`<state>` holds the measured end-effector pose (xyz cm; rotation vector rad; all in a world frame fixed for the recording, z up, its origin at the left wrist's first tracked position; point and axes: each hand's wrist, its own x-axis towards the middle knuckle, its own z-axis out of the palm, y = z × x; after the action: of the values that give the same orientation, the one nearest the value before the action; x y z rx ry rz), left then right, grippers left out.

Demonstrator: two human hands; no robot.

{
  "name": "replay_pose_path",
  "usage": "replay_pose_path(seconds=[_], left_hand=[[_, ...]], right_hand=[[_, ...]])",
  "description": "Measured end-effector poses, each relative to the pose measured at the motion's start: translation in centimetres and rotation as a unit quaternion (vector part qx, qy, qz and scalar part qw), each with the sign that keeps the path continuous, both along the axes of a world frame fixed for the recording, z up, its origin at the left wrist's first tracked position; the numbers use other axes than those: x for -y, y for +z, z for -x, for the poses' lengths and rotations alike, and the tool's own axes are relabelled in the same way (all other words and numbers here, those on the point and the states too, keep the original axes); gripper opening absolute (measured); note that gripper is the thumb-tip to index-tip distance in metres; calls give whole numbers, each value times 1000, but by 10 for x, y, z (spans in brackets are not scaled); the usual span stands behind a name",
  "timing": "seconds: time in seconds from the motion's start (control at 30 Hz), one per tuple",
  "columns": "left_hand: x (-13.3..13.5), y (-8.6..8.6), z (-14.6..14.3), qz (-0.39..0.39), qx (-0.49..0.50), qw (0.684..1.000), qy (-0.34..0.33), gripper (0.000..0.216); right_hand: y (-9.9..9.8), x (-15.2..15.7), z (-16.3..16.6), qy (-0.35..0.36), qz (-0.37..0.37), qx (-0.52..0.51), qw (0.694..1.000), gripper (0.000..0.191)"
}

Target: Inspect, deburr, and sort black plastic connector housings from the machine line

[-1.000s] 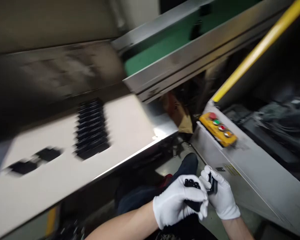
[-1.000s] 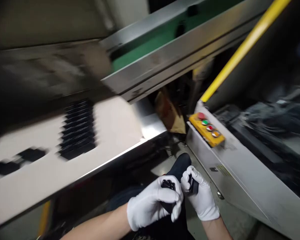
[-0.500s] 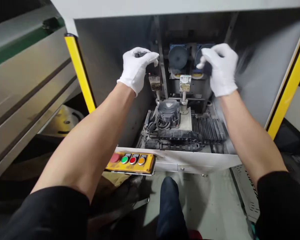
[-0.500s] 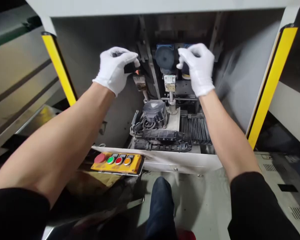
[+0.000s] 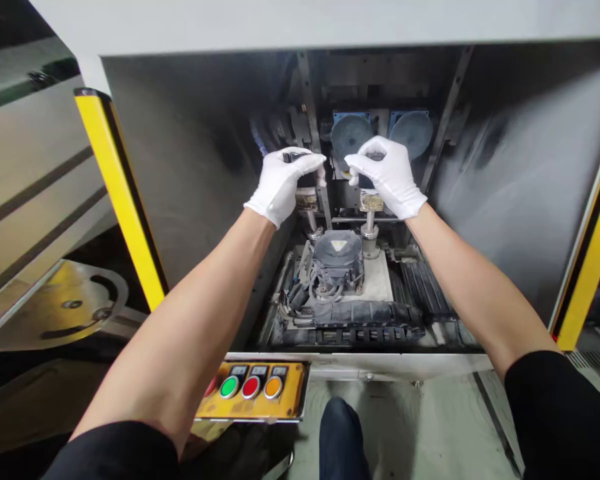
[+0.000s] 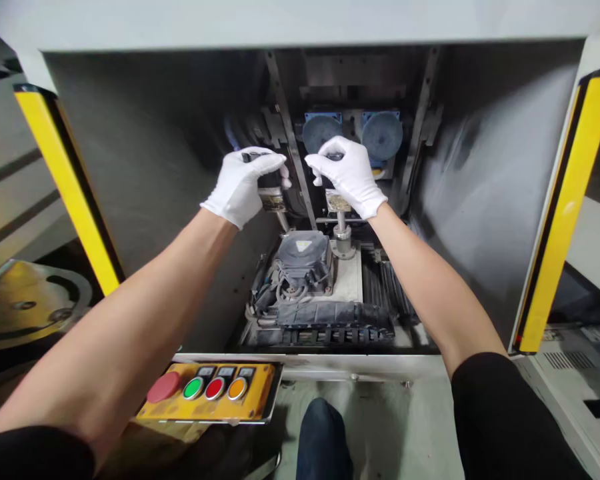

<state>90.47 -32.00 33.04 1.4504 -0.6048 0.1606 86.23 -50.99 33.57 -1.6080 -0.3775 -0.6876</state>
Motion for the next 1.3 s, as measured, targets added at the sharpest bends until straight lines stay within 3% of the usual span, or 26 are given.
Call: replay_pose_path(seconds=[0.13,0.37,0.67,0.8,0.97,1.3], left_hand=[[0,-5,-8,28,11,999,-22,30],[-1,-7,-17,5,16,999,-42,23],[-4,-18,-8,45,65,992,-97,15],[-9,-5,-7,19,-18,993,-113,27],[-9,21,-4,-52,-96,984,-140,34],[-3,14,2,3,-65,991,-119,37]], right_hand=[[-3,2,-1,16,9,-2,1000,36],[-5,4,2,1,22,10,1000,32],[-12,2,4,-21,18,13,1000,29],[-8,6,6,-14,21,-4,1000,32],[6,14,2,100,13,-117,988,50],[-3,6,-2,61,-33,-72,995,28]])
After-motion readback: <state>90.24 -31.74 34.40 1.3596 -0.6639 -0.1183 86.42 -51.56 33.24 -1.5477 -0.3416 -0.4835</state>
